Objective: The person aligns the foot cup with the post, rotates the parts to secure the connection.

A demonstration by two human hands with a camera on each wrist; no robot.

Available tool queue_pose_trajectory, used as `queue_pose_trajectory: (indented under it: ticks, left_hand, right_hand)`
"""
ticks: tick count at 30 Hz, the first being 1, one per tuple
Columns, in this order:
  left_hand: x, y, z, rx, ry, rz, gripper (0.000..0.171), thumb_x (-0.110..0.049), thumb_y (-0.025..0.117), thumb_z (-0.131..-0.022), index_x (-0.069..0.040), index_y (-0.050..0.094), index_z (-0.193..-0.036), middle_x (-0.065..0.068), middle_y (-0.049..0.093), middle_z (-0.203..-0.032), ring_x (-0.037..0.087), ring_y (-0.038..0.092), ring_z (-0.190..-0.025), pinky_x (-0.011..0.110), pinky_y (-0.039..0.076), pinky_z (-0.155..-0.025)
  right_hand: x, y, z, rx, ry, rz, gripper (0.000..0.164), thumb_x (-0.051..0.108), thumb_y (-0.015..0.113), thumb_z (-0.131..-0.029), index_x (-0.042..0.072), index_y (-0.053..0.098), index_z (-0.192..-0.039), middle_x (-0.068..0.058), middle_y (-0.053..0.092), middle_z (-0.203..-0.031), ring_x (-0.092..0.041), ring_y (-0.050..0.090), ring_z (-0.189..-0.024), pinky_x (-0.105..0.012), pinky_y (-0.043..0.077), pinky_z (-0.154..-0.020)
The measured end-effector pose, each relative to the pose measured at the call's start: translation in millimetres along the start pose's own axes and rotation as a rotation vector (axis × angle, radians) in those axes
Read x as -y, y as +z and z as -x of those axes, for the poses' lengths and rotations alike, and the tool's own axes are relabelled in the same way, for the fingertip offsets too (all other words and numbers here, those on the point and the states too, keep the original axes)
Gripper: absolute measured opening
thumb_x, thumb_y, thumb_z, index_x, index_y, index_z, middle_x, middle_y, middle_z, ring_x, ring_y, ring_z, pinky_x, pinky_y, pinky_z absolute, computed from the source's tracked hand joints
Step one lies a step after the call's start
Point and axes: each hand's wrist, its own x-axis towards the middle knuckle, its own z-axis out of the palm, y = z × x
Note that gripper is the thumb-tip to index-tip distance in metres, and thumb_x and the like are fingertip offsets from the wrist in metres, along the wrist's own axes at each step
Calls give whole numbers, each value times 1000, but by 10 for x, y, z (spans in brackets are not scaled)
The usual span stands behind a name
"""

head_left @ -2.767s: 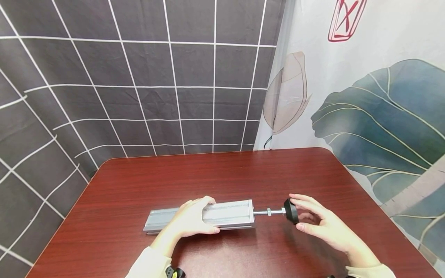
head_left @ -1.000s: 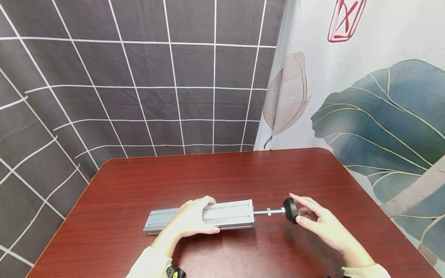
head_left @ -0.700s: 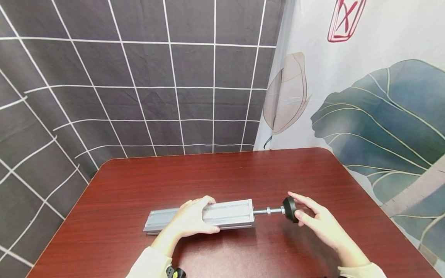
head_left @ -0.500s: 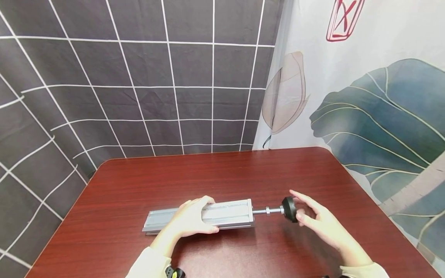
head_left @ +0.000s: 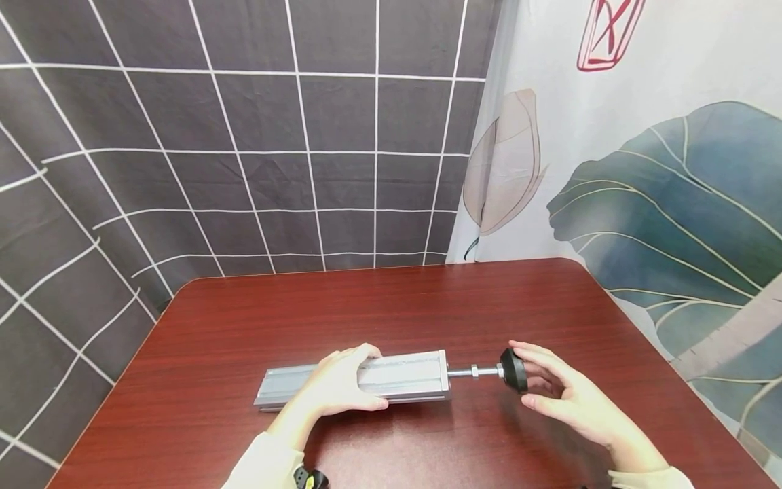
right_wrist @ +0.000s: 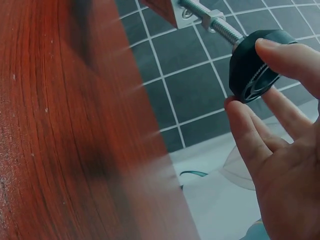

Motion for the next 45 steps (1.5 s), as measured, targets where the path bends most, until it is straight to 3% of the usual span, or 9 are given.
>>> queue_pose_trajectory:
  ticks: [6,10,16,30,40,45]
  left_hand:
    - [-11,-1,9,4,7,-12,67,-62,75,-58,-27,55,-111,-15,62,-99,11,56,-87,38,40,-84]
    - [-30,-9,14,11,12,-26,66,-60,76,-58,-27,55,-111,-13,62,-102,10,56,-88,38,40,-85]
    - [-42,-14,18,7,10,-38,66,-59,76,-58,-26,55,-112,-14,62,-102,10,57,-89,38,40,-85]
    - [-26,-10,2,4,41,-73,67,-60,75,-59,-25,55,-112,-12,62,-102,9,58,-91,37,41,-85]
    - [-30,-10,-6,19,43,-74,72,-60,74,-59,-26,58,-120,-10,61,-109,13,58,-101,40,40,-89]
    - [-20,-18,6,6,39,-73,71,-61,74,-59,-26,58,-118,-11,62,-107,11,58,-99,39,43,-86]
  right_hand:
    - [23,39,6,-80,151,123,62,-8,66,-80,4,43,-137,3,57,-113,-15,63,-86,-23,49,-71]
    - [11,85,-29,-139,166,166,58,-6,65,-81,6,47,-134,4,60,-105,-14,62,-76,-25,49,-63]
    - [51,137,-86,-174,174,79,52,-7,59,-85,10,49,-133,3,61,-99,-18,61,-65,-29,51,-58]
    - [214,197,-195,-269,459,40,33,12,58,-92,7,53,-125,-13,58,-83,-26,57,-56,-33,49,-51]
    - [313,252,-277,-332,612,15,38,26,57,-93,5,51,-125,-15,57,-86,-20,52,-50,-29,44,-46]
    - [319,260,-300,-319,654,7,39,30,50,-97,3,50,-124,-12,61,-81,-23,57,-53,-33,49,-49]
